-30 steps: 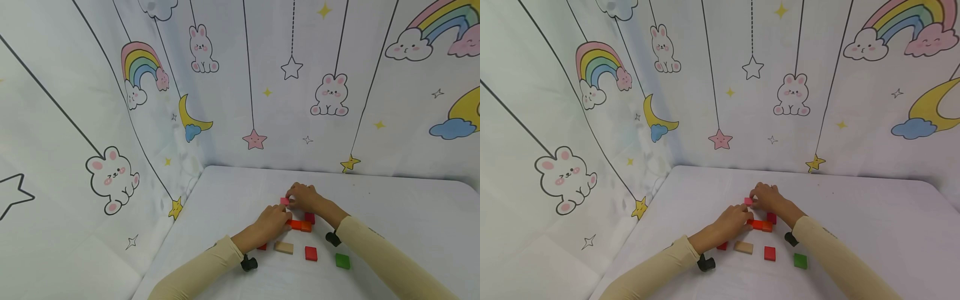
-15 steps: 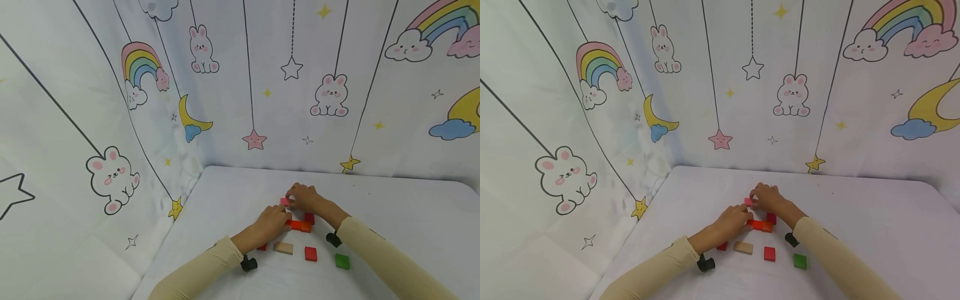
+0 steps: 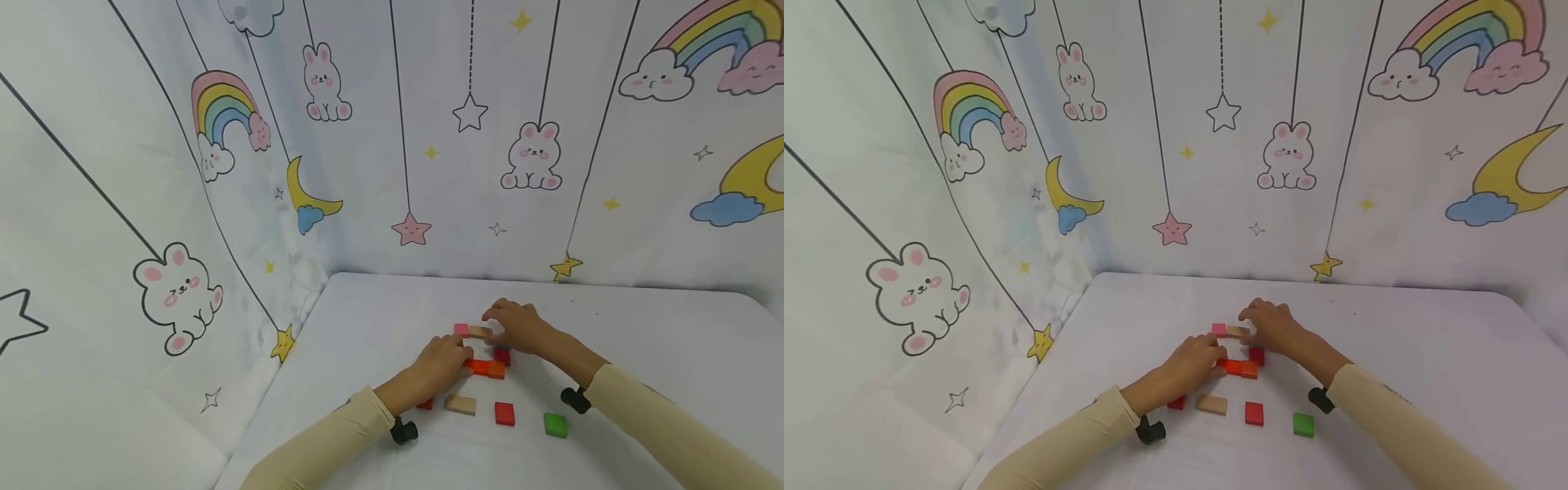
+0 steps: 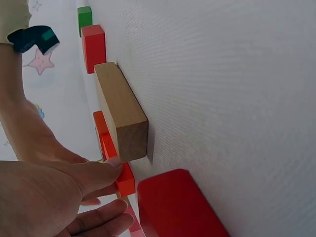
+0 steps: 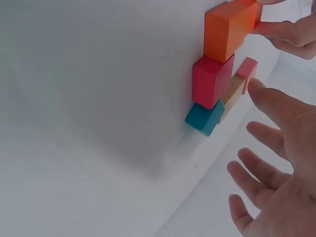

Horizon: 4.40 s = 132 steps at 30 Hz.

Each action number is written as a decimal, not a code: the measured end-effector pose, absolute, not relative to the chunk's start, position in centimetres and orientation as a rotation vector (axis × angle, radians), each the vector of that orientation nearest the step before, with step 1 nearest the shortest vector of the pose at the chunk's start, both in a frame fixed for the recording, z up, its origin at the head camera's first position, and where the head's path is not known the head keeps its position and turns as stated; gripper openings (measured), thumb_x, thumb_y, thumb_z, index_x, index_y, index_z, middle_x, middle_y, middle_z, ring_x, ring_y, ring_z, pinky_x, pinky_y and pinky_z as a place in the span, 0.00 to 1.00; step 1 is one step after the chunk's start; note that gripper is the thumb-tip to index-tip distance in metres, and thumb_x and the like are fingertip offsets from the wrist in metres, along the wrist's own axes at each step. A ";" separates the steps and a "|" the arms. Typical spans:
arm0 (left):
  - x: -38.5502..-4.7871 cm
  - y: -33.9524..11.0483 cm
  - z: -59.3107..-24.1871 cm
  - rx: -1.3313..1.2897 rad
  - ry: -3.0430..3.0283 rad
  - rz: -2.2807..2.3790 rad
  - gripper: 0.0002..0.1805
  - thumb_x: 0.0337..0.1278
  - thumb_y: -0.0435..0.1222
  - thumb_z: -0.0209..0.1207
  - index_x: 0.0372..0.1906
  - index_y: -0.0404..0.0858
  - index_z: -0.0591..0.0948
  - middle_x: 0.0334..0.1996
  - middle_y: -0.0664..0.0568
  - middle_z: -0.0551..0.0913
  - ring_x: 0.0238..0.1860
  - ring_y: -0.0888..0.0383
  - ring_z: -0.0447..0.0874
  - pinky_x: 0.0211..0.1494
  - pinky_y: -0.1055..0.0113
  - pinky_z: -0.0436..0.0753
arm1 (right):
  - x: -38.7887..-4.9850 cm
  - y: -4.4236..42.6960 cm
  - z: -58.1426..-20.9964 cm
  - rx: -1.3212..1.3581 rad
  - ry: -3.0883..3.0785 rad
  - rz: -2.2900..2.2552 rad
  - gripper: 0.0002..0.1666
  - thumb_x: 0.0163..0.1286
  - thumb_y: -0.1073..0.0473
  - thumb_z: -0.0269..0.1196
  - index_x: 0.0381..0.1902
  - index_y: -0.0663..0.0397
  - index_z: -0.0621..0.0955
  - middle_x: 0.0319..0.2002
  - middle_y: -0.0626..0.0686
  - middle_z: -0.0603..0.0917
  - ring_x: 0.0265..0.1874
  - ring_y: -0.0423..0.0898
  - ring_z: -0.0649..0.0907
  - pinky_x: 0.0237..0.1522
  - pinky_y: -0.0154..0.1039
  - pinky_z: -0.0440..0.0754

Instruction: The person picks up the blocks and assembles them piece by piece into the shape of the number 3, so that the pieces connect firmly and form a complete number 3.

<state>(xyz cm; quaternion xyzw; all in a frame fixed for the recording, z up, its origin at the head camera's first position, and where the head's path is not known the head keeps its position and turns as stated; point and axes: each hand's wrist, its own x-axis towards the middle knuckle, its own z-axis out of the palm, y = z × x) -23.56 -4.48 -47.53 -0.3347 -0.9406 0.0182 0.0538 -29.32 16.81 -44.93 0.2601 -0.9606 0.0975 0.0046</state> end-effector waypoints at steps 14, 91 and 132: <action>-23.1 -4.6 -47.0 -1.017 -2.884 -0.005 0.14 0.70 0.49 0.68 0.52 0.48 0.89 0.48 0.55 0.84 0.46 0.61 0.81 0.47 0.73 0.76 | -22.9 21.6 -44.2 0.810 -3.049 0.350 0.26 0.60 0.45 0.80 0.53 0.46 0.87 0.53 0.54 0.84 0.56 0.57 0.82 0.53 0.69 0.78; -23.2 -4.6 -47.2 -1.008 -2.874 0.021 0.14 0.69 0.50 0.68 0.52 0.50 0.89 0.46 0.55 0.84 0.45 0.62 0.80 0.47 0.74 0.76 | -17.3 23.1 -47.2 0.558 -3.080 0.397 0.18 0.53 0.47 0.83 0.39 0.39 0.87 0.45 0.49 0.84 0.49 0.53 0.85 0.51 0.72 0.78; -23.4 -4.5 -47.4 -0.995 -2.886 0.020 0.14 0.68 0.50 0.69 0.52 0.50 0.89 0.44 0.57 0.83 0.42 0.64 0.79 0.45 0.74 0.75 | -18.3 18.7 -47.6 0.564 -3.010 0.408 0.21 0.51 0.47 0.84 0.40 0.42 0.88 0.42 0.50 0.83 0.49 0.53 0.84 0.54 0.72 0.77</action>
